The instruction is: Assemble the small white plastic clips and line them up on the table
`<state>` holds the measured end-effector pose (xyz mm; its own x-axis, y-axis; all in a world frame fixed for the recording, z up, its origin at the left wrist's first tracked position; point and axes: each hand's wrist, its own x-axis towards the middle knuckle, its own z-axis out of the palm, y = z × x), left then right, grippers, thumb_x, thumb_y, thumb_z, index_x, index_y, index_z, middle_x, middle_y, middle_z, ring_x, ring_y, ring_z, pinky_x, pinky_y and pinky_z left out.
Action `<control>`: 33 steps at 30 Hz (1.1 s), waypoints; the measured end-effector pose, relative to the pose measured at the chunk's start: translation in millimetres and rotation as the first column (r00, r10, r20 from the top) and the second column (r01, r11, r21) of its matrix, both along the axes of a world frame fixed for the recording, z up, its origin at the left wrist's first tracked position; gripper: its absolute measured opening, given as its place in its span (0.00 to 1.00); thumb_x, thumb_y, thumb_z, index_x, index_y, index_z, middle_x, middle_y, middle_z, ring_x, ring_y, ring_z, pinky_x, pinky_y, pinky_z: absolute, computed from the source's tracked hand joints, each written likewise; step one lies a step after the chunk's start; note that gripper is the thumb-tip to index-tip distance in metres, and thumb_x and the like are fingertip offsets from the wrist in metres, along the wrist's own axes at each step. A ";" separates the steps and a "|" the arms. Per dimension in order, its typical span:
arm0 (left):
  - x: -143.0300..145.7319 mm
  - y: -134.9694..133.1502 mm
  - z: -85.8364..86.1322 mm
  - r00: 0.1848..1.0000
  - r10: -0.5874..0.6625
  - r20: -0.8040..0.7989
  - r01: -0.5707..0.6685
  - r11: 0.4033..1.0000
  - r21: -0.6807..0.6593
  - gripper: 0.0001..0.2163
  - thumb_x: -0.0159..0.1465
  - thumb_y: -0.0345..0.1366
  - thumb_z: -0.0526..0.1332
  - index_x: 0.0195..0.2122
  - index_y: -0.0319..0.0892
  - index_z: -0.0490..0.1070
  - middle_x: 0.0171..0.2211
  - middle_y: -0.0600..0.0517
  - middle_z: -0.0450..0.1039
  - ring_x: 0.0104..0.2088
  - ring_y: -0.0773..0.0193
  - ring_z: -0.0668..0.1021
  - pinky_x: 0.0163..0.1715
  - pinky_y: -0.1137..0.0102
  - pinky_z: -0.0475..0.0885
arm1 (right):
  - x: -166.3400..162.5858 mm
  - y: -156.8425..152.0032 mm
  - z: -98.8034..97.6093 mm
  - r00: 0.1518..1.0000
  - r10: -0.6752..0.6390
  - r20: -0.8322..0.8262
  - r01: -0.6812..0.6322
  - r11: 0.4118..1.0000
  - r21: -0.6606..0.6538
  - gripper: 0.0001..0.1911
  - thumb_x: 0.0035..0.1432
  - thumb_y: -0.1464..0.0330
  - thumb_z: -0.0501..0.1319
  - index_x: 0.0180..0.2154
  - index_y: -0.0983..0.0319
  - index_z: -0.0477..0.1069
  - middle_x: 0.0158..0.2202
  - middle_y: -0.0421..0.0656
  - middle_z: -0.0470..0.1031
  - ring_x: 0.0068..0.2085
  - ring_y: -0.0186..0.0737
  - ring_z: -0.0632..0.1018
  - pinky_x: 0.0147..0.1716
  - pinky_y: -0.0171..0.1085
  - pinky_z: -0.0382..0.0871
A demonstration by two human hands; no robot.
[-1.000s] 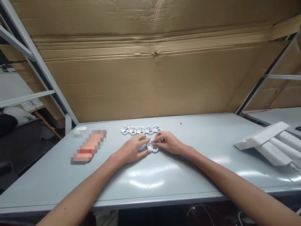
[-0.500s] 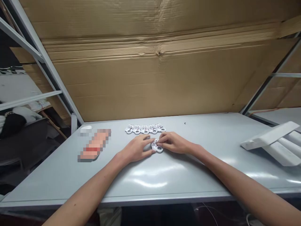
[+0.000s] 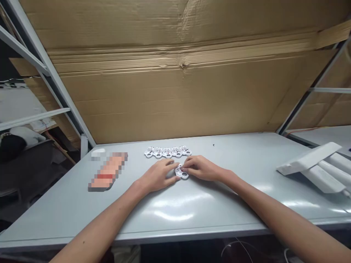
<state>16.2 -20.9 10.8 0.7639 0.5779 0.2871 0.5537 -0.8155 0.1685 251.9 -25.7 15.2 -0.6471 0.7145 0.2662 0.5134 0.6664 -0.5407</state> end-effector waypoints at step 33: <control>1.5 -2.3 1.2 1.000 -0.010 0.008 0.010 1.000 -0.015 0.16 0.68 0.43 0.58 0.55 0.44 0.68 0.50 0.44 0.71 0.49 0.52 0.74 0.47 0.62 0.70 | -1.6 -1.0 -3.2 0.999 -0.044 0.010 0.044 0.998 0.041 0.09 0.60 0.73 0.58 0.35 0.61 0.78 0.35 0.44 0.80 0.36 0.41 0.76 0.35 0.38 0.67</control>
